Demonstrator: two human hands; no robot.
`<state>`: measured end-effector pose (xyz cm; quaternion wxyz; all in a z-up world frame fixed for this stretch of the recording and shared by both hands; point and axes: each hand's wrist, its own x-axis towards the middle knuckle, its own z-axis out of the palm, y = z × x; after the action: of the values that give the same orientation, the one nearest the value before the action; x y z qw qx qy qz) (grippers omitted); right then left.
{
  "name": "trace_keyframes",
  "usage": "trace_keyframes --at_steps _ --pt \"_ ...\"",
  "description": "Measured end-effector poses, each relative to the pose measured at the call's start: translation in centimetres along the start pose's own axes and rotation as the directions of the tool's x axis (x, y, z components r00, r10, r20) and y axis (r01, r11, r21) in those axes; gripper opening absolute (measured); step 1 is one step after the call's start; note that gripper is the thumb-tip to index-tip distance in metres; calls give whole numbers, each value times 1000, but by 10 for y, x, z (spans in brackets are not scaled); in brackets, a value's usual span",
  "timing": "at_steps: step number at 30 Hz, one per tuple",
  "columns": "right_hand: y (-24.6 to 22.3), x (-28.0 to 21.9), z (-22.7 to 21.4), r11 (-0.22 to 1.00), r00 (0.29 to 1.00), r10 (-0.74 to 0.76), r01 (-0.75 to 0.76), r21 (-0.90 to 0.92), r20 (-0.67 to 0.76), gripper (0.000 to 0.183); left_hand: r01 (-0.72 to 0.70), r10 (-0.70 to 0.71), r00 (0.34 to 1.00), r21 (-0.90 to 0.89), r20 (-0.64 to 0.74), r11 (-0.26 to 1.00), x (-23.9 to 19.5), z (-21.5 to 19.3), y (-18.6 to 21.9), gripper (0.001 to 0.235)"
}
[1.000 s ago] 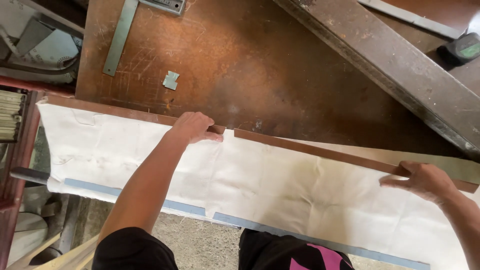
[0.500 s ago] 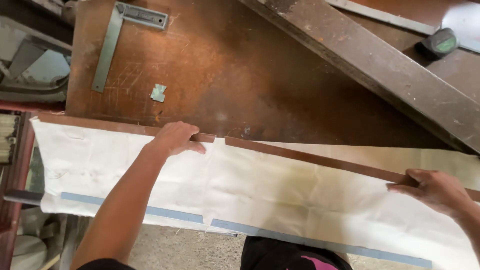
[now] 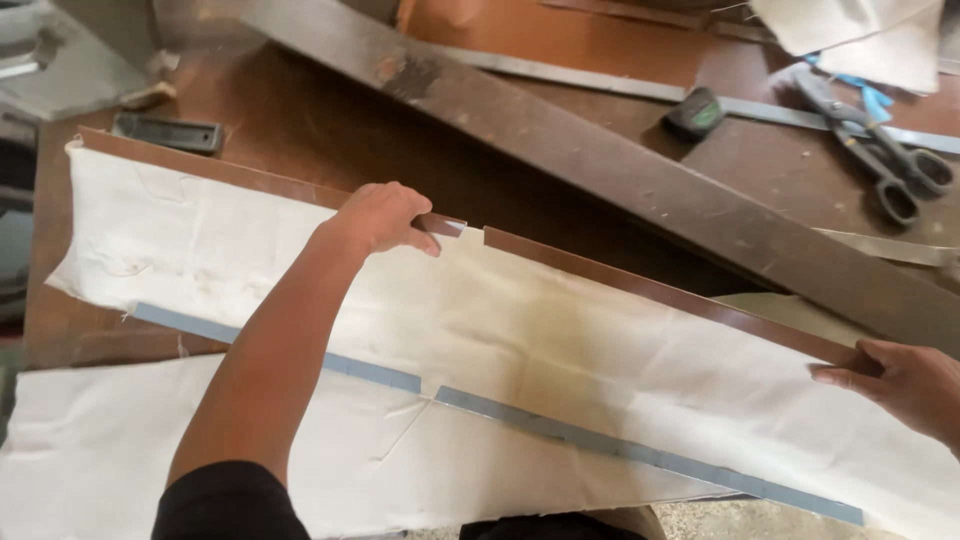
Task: Measuring and cutting fabric strips along a metal guide piece on a workbench.
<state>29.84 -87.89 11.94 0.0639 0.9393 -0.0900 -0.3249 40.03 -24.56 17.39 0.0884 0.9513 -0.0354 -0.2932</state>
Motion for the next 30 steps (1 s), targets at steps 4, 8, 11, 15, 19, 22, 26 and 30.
trace_keyframes --at_steps 4,8,11,15,19,22,26,30 --pt "47 30 7 998 999 5 -7 -59 -44 40 -95 96 995 61 -23 994 58 -15 42 47" --pt "61 47 -18 997 998 45 -47 69 33 32 -134 135 991 51 -6 990 105 -30 76 44" --pt "86 78 -10 998 999 36 -36 49 3 36 -122 122 993 81 11 989 128 -42 103 46" --pt "111 111 -7 992 998 38 -44 121 51 39 -126 124 992 80 35 989 155 -58 129 45" --pt "117 127 -8 998 995 37 -42 53 91 36 -112 105 989 63 104 992 175 -71 142 48" --pt "111 126 -18 992 985 62 -78 98 160 40 -100 93 987 43 134 994 187 -76 147 49" --pt "124 141 1 998 981 33 -22 -62 189 40 -90 88 990 14 114 996 197 -70 142 73" --pt "110 132 -16 996 970 74 -59 -68 231 42 -122 116 988 -48 -102 991 196 -45 126 76"
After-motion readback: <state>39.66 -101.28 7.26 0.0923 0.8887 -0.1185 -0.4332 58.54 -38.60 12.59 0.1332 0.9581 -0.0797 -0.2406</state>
